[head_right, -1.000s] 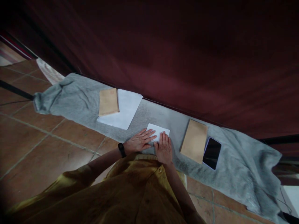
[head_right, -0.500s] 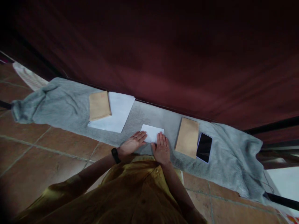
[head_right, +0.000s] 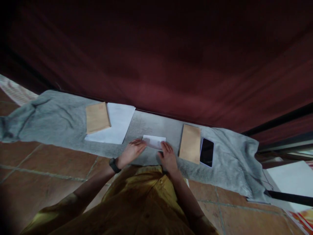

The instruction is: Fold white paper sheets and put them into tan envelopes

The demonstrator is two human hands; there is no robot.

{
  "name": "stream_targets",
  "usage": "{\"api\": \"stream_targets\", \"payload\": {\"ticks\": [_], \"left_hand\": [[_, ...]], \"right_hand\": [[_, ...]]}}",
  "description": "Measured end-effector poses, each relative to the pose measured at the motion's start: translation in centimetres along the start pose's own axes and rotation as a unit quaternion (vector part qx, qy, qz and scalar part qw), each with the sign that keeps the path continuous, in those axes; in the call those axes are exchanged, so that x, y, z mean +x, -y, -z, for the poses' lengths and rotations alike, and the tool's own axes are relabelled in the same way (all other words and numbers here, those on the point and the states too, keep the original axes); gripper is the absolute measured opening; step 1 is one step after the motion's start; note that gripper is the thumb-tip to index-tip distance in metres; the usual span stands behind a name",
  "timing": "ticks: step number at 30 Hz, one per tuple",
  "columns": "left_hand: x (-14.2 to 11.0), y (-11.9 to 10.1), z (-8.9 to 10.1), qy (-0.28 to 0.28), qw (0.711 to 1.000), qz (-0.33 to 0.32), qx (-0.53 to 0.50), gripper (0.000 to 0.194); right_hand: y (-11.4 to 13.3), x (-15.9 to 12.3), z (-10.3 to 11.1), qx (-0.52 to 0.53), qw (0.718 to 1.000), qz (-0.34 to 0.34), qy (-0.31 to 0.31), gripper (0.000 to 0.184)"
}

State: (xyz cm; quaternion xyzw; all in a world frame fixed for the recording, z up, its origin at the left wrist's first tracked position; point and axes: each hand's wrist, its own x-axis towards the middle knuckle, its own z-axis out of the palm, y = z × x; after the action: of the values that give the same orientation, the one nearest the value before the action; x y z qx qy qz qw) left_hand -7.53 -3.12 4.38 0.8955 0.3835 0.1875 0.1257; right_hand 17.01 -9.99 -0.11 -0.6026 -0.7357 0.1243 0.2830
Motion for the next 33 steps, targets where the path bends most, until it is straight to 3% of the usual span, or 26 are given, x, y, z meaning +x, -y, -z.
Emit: {"api": "stream_targets", "payload": {"ticks": [3,6,9,12,14,17,21,25,29,33], "left_hand": [[0.9,0.1,1.3,-0.085,0.981,0.097,-0.145,0.018],[2.2,0.2,1.7,-0.159,0.914,0.21,-0.308,0.024],[3.3,0.5,0.9,-0.211,0.841,0.261,-0.425,0.025],[3.4,0.7,-0.8,-0.231,0.819,0.287,-0.441,0.026],[3.0,0.8,-2.1,-0.216,0.835,0.294,-0.413,0.04],[2.2,1.0,-3.7,-0.18,0.883,0.281,-0.33,0.057],[1.6,0.7,-4.7,-0.151,0.939,0.244,-0.19,0.055],[1.3,-0.3,-4.7,-0.106,0.975,0.196,-0.023,0.048],[1.2,-1.3,-4.6,-0.06,0.982,0.153,0.098,0.046],[1.0,-2.7,-5.1,-0.023,0.989,0.08,0.122,0.049]], "right_hand": [[-0.2,1.1,1.4,0.108,0.993,-0.053,-0.021,0.036],[0.1,2.4,2.3,0.181,0.973,-0.136,-0.049,0.036],[0.7,3.6,2.5,0.172,0.967,-0.182,-0.049,0.036],[1.0,4.1,2.0,0.125,0.972,-0.196,-0.04,0.03],[1.0,4.1,1.7,0.079,0.974,-0.21,-0.041,0.025],[1.0,4.1,1.3,-0.017,0.971,-0.235,-0.026,0.022],[1.3,4.3,0.9,-0.076,0.967,-0.243,-0.004,0.017],[1.7,4.4,0.6,-0.161,0.957,-0.239,0.011,0.021],[1.9,4.1,-0.2,-0.156,0.975,-0.155,-0.036,0.033],[2.8,3.5,-1.7,-0.062,0.997,-0.036,-0.04,0.043]]}}
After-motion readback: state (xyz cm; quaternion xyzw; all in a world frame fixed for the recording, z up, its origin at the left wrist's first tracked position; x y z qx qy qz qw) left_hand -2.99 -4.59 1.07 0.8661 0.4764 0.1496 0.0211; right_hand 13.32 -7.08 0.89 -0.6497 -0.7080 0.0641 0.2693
